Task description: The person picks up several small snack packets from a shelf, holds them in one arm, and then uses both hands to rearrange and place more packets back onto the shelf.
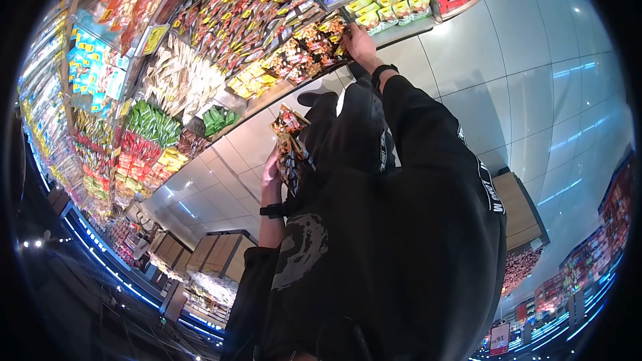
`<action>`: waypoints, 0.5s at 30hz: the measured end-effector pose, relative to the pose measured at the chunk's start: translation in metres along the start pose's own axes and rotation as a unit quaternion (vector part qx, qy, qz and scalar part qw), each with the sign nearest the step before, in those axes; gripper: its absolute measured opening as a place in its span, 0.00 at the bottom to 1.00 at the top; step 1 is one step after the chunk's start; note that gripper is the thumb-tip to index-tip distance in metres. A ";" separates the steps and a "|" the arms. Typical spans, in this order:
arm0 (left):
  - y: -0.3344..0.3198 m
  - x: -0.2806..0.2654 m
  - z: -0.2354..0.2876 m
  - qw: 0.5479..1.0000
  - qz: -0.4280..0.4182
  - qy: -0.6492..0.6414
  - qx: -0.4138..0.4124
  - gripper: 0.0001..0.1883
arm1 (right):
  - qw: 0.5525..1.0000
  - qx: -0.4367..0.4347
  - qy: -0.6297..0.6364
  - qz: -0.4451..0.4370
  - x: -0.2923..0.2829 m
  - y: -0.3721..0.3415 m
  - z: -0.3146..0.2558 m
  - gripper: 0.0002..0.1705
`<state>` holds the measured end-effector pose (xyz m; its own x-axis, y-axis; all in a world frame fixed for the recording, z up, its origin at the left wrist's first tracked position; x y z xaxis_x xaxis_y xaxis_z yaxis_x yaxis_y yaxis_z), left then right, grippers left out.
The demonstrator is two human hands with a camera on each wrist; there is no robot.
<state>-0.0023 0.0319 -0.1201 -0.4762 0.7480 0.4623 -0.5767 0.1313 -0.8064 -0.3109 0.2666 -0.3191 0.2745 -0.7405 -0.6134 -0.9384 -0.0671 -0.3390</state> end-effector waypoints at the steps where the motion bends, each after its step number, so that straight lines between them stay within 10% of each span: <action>1: 0.000 0.000 0.000 1.000 0.001 0.001 -0.001 0.37 | 1.000 -0.008 -0.017 -0.014 0.002 0.003 0.001 0.23; 15: 0.025 -0.024 0.000 0.999 0.030 -0.016 0.019 0.26 | 0.991 0.102 0.075 -0.046 -0.023 0.015 0.057 0.26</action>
<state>-0.0056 0.0171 -0.1509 -0.5309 0.7331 0.4251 -0.5707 0.0616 -0.8188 -0.3198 0.3205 -0.3505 0.3087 -0.8298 -0.4648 -0.8449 -0.0147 -0.5348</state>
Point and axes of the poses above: each hand's wrist, its own y-axis towards the middle knuckle, its own x-axis out of the palm, z = x × y, the point moved 9 cm from there along y, towards the middle knuckle, and after that the axes turned 1 degree about -x, right-handed, at the moved point
